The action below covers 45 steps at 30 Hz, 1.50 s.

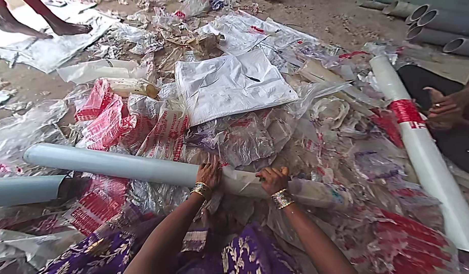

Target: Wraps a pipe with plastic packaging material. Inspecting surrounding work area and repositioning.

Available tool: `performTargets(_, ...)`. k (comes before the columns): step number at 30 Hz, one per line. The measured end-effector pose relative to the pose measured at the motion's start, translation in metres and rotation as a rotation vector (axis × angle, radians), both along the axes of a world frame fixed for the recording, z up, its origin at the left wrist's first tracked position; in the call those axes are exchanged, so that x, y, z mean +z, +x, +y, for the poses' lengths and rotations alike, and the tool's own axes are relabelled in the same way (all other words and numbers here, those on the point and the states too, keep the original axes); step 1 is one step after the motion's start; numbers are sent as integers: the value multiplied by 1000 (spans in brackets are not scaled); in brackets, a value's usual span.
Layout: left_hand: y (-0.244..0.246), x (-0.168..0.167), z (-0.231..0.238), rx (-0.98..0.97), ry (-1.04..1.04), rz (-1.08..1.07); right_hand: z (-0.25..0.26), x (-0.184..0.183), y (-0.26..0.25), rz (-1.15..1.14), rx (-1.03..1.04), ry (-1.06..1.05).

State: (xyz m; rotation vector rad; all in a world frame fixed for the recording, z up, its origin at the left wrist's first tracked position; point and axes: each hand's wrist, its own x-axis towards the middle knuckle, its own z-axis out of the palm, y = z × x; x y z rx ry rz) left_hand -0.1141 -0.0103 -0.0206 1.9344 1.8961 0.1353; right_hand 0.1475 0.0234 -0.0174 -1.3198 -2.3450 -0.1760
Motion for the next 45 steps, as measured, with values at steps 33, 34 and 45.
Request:
performTargets(33, 93, 16, -6, 56, 118, -155, 12, -11, 19, 477, -170, -246)
performTargets(34, 91, 23, -1, 43, 37, -165, 11, -17, 23, 454, -198, -225)
performTargets(45, 48, 61, 60, -222, -436, -292, 15, -9, 20, 212, -360, -407)
